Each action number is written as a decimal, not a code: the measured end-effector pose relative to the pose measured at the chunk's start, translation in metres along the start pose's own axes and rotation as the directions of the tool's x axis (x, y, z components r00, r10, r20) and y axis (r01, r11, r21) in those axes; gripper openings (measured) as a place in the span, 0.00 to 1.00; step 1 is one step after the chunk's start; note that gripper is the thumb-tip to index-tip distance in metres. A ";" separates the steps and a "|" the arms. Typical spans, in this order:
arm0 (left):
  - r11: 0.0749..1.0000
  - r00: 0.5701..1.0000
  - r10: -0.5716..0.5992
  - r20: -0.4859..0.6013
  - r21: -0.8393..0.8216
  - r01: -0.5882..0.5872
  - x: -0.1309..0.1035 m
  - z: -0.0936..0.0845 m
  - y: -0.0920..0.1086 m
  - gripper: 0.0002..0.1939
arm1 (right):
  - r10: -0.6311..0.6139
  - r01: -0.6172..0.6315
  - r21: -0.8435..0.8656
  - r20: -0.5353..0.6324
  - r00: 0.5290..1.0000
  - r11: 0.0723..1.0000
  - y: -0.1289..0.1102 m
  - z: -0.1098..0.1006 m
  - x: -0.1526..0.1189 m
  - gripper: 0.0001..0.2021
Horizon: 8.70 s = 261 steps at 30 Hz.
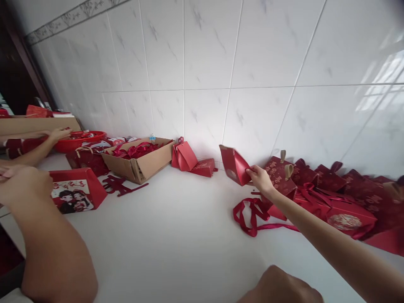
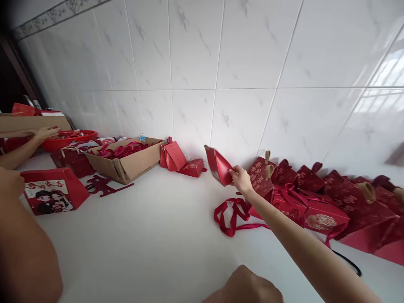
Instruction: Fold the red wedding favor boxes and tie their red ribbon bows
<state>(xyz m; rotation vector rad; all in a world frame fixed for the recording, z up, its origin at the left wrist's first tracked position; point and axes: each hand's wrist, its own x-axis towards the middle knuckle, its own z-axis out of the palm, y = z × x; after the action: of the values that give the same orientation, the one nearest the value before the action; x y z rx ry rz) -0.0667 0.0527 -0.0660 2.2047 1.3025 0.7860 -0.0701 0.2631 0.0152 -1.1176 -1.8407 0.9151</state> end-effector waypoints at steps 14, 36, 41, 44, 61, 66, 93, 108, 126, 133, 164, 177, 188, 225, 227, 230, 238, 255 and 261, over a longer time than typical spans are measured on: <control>0.937 0.760 -0.201 -0.618 -0.349 -0.036 -0.004 -0.032 -0.020 0.17 | 0.085 -0.175 0.561 0.182 0.979 0.809 0.059 -0.118 -0.208 0.11; 0.954 0.645 0.130 -0.753 -0.081 -0.288 0.020 -0.023 0.037 0.18 | -0.193 0.241 0.231 -0.212 0.958 0.943 0.068 -0.116 -0.243 0.29; 0.956 0.647 0.110 -0.755 -0.099 -0.278 0.012 -0.035 0.049 0.14 | -0.337 0.340 0.210 -0.050 0.940 0.917 0.056 -0.105 -0.253 0.25; 0.948 0.644 0.078 -0.761 -0.143 -0.285 0.013 -0.044 0.058 0.10 | -0.386 0.375 0.189 0.019 0.922 0.907 0.055 -0.109 -0.251 0.24; 0.921 0.648 0.366 -0.667 0.163 -0.353 0.009 -0.049 0.071 0.15 | -0.393 0.376 0.161 0.092 0.915 0.912 0.049 -0.113 -0.256 0.23; 0.895 0.647 0.435 -0.627 0.224 -0.385 0.010 -0.049 0.067 0.21 | -0.526 0.539 0.093 -0.132 0.840 0.837 0.039 -0.116 -0.253 0.21; 0.883 0.631 0.464 -0.622 0.268 -0.385 0.010 -0.041 0.071 0.22 | -0.562 0.549 -0.129 -0.271 0.782 0.826 -0.009 -0.122 -0.253 0.04; 0.918 0.705 0.260 -0.660 -0.057 -0.392 0.008 -0.035 0.079 0.21 | -0.434 0.435 -0.023 0.016 0.901 0.900 -0.021 -0.149 -0.246 0.06; 0.922 0.704 0.261 -0.661 -0.047 -0.385 0.008 -0.033 0.079 0.20 | -0.391 0.379 0.134 0.079 0.917 0.915 -0.014 -0.150 -0.242 0.07; 0.921 0.703 0.271 -0.657 -0.034 -0.387 0.008 -0.034 0.080 0.20 | -0.354 0.344 0.132 0.061 0.933 0.930 -0.017 -0.148 -0.245 0.07; 0.906 0.698 0.263 -0.667 -0.077 -0.416 0.008 -0.034 0.082 0.21 | -0.347 0.343 0.063 0.048 0.937 0.937 -0.020 -0.147 -0.245 0.07; 0.884 0.701 0.268 -0.661 -0.121 -0.452 0.009 -0.032 0.080 0.23 | -0.354 0.350 0.069 0.056 0.934 0.934 -0.020 -0.148 -0.246 0.09; 0.904 0.735 0.196 -0.649 -0.171 -0.392 0.007 -0.034 0.082 0.20 | -0.379 0.373 0.084 0.083 0.922 0.924 -0.018 -0.151 -0.243 0.08; 0.886 0.729 0.245 -0.639 -0.156 -0.436 0.008 -0.035 0.079 0.20 | -0.382 0.380 0.059 0.026 0.924 0.923 -0.021 -0.148 -0.251 0.08; 0.886 0.731 0.245 -0.637 -0.160 -0.436 0.008 -0.035 0.079 0.21 | -0.378 0.376 0.066 0.022 0.926 0.924 -0.021 -0.148 -0.251 0.08; 0.888 0.731 0.244 -0.637 -0.157 -0.433 0.007 -0.035 0.081 0.21 | -0.377 0.375 0.070 0.020 0.926 0.925 -0.021 -0.148 -0.251 0.08; 0.901 0.724 0.269 -0.635 -0.099 -0.422 0.006 -0.036 0.080 0.22 | -0.368 0.367 0.061 0.022 0.929 0.928 -0.021 -0.148 -0.251 0.08; 0.877 0.771 0.244 -0.588 -0.207 -0.435 0.004 -0.039 0.072 0.20 | -0.309 0.258 0.194 0.313 0.898 0.946 0.014 -0.170 -0.249 0.31; 0.810 0.815 0.041 -0.578 -0.458 -0.366 0.011 -0.031 0.053 0.30 | -0.078 -0.116 0.312 0.545 0.835 0.943 0.048 -0.176 -0.237 0.17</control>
<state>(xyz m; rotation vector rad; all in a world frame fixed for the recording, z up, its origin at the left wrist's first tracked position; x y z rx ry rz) -0.0505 0.0416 -0.0066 1.7069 0.8691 1.7423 0.1756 0.0943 -0.0082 -0.6952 -2.0073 1.6289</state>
